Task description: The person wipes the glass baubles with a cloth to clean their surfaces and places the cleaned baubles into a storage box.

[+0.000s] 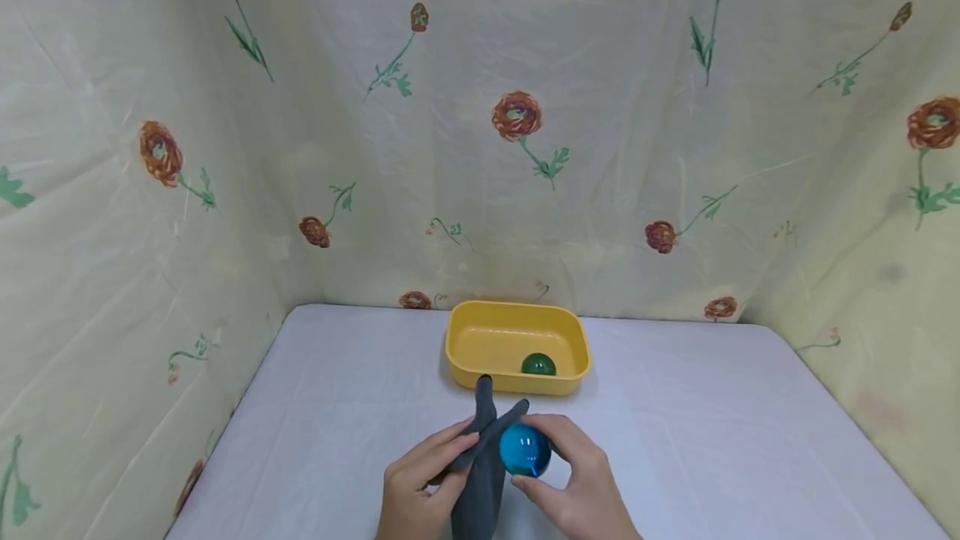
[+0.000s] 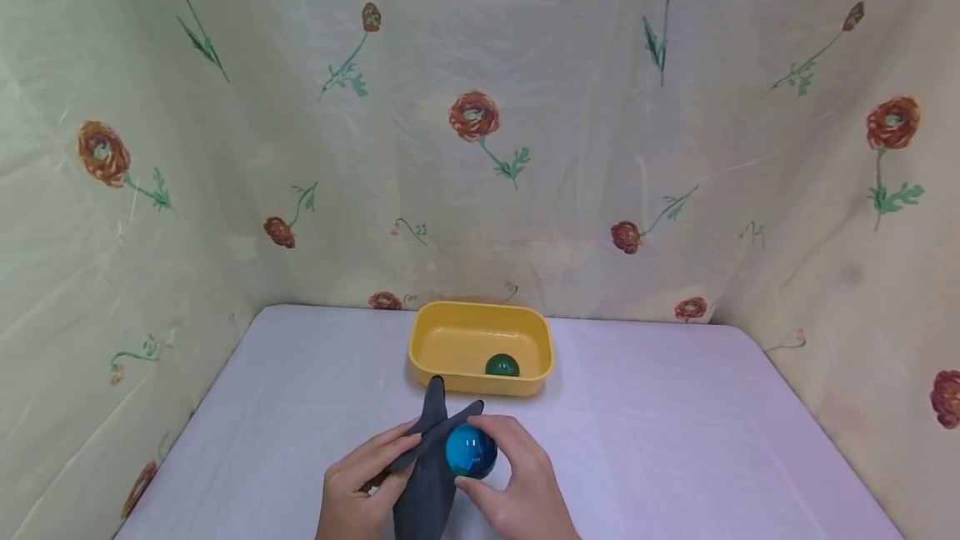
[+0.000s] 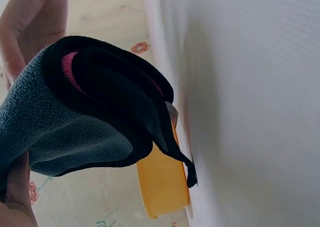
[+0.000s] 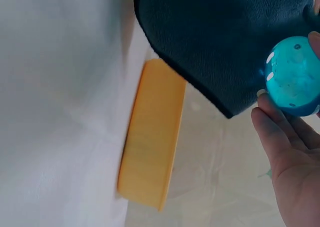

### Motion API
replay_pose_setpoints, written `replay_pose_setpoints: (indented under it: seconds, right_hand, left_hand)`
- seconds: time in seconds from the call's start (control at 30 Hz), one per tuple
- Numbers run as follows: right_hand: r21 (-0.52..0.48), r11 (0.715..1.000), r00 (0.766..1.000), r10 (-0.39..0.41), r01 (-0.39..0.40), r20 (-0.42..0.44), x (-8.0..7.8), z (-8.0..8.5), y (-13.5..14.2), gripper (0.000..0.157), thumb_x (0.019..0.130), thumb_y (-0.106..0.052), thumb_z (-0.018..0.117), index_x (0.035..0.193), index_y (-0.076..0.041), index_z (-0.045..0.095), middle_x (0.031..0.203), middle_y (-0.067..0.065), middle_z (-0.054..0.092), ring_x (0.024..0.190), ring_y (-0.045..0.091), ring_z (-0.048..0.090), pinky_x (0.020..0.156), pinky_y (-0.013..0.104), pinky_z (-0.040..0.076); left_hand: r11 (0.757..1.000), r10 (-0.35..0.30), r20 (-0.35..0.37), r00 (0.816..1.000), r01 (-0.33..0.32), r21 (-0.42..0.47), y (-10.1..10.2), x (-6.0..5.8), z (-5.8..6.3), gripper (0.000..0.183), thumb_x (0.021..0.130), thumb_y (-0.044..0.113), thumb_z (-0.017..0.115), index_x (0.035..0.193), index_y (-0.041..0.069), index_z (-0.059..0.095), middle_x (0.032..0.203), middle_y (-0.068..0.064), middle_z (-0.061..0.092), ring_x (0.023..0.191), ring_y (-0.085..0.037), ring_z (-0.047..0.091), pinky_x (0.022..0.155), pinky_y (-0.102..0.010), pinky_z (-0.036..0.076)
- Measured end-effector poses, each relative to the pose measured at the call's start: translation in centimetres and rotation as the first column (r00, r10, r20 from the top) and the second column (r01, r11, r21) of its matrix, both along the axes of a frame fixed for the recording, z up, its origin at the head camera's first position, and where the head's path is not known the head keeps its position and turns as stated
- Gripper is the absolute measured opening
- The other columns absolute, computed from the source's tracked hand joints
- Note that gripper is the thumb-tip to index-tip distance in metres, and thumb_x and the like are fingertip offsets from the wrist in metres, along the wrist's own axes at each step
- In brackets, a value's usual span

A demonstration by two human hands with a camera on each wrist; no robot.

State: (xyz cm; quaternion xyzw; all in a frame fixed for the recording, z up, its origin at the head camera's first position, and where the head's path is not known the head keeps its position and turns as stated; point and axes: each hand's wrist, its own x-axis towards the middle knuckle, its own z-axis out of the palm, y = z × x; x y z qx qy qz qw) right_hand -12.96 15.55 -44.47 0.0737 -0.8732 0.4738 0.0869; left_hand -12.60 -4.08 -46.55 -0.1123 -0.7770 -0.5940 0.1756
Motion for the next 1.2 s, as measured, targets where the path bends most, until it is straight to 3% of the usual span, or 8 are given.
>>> replay_pose_setpoints:
  seconds: [0.13,0.3,0.4,0.63,0.83,1.07,1.2]
  right_hand:
    - [0.004,0.999,0.999,0.047,-0.047,0.007,0.3,0.1,-0.4,0.060,0.074,-0.015,0.086,0.126,-0.030,0.060,0.124,-0.016,0.062,0.111,0.009,0.063,0.099,0.033,0.056]
    - [-0.008,0.992,0.992,0.128,-0.128,-0.007,0.6,0.0,-0.8,0.059,0.076,-0.021,0.086,0.127,-0.033,0.058,0.125,-0.017,0.060,0.114,0.009,0.062,0.100,0.032,0.056]
    - [-0.003,0.990,0.989,0.142,-0.142,-0.028,0.7,0.0,-0.9,0.060,0.076,-0.020,0.085,0.128,-0.031,0.058,0.126,-0.016,0.060,0.113,0.009,0.062,0.099,0.032,0.056]
    - [0.020,0.990,0.989,0.137,-0.136,-0.061,1.0,0.3,-1.1,0.062,0.074,-0.013,0.086,0.126,-0.033,0.059,0.123,-0.019,0.059,0.110,0.004,0.061,0.101,0.027,0.054]
    - [0.046,0.990,0.981,0.138,-0.132,-0.140,1.2,0.2,-1.3,0.062,0.072,-0.008,0.087,0.123,-0.032,0.062,0.124,-0.016,0.058,0.109,0.004,0.060,0.099,0.026,0.055]
    - [0.091,0.986,0.944,0.158,-0.137,-0.290,1.3,-0.3,-1.6,0.071,0.066,0.001,0.088,0.122,-0.034,0.062,0.130,-0.008,0.057,0.112,0.007,0.059,0.095,0.026,0.057]
    - [0.118,0.984,0.930,0.165,-0.134,-0.328,1.3,-0.4,-1.7,0.074,0.065,0.003,0.088,0.123,-0.034,0.062,0.130,-0.006,0.057,0.113,0.008,0.059,0.093,0.026,0.058]
  left_hand:
    - [1.000,-0.010,-0.022,1.000,0.010,0.000,0.0,0.1,0.0,0.043,0.084,-0.006,0.069,0.108,0.029,0.076,0.118,0.010,0.072,0.101,-0.006,0.072,0.072,-0.015,0.059]
    - [0.998,-0.061,-0.152,0.986,0.063,0.004,-0.2,0.0,-0.7,0.044,0.083,-0.009,0.070,0.112,0.023,0.076,0.121,0.002,0.072,0.103,-0.011,0.072,0.068,-0.019,0.060]
    - [0.995,-0.093,-0.178,0.980,0.097,0.011,-0.2,-0.1,-0.8,0.042,0.084,-0.007,0.070,0.114,0.022,0.075,0.122,-0.001,0.072,0.104,-0.011,0.072,0.067,-0.020,0.061]
    - [0.988,-0.154,-0.156,0.976,0.156,-0.004,-0.4,0.0,-0.7,0.037,0.088,-0.002,0.069,0.116,0.021,0.074,0.127,0.000,0.070,0.108,-0.012,0.071,0.070,-0.021,0.061]
    - [0.982,-0.189,-0.161,0.969,0.190,-0.014,-0.4,-0.1,-0.5,0.036,0.088,-0.001,0.070,0.116,0.020,0.075,0.128,0.002,0.069,0.109,-0.015,0.071,0.073,-0.020,0.060]
    - [0.982,-0.182,-0.146,0.972,0.187,0.019,-0.6,-0.2,-0.3,0.035,0.088,0.000,0.070,0.117,0.020,0.074,0.128,0.001,0.069,0.108,-0.013,0.071,0.067,-0.021,0.061]
    - [0.981,-0.182,-0.132,0.974,0.190,0.050,-0.7,-0.2,-0.2,0.037,0.087,-0.002,0.070,0.115,0.022,0.075,0.127,0.001,0.069,0.105,-0.011,0.071,0.063,-0.023,0.061]
